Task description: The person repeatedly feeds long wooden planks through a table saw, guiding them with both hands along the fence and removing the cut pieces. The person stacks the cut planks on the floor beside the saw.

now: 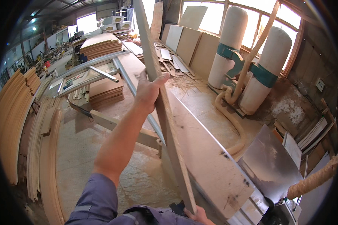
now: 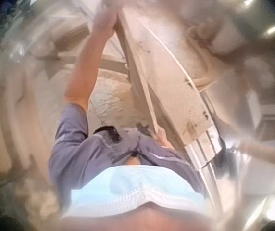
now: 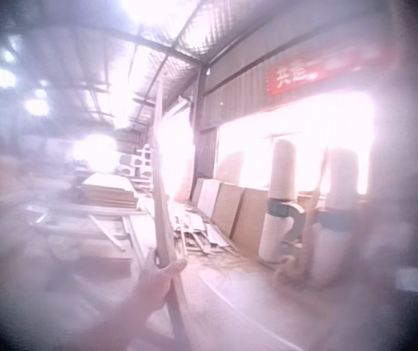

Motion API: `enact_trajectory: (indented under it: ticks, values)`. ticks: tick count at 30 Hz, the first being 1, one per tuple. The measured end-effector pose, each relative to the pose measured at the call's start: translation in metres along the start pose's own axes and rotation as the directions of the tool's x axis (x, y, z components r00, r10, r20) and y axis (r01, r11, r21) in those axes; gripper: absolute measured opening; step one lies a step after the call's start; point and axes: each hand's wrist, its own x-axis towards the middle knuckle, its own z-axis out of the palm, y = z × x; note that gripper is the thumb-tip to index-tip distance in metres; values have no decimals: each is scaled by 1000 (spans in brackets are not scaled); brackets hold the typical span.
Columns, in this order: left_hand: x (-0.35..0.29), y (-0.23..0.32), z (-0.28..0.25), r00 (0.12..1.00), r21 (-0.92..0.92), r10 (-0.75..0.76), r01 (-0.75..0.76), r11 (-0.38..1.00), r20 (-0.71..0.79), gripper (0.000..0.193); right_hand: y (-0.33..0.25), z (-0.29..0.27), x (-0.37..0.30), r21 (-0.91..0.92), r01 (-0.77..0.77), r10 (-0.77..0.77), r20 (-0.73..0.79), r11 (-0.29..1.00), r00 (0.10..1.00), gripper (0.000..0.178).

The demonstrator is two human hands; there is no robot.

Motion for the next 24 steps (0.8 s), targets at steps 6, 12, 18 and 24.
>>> enact_trajectory:
  ticks: [6,12,18,24]
  values:
    - [-93,45,-174,919,482,238,-61,874,-315,51,-129,180,124,101,394,-402,374,913,836,46]
    - [-228,131,-413,731,840,560,35,541,-391,42,-293,351,131,438,522,-621,745,732,245,95]
    - [-424,123,-511,520,742,529,477,471,-670,52,-492,534,66,668,165,-680,733,726,20,94]
    - [-500,123,-528,258,393,370,846,359,-893,62,-546,683,5,560,-276,-517,828,781,215,35]
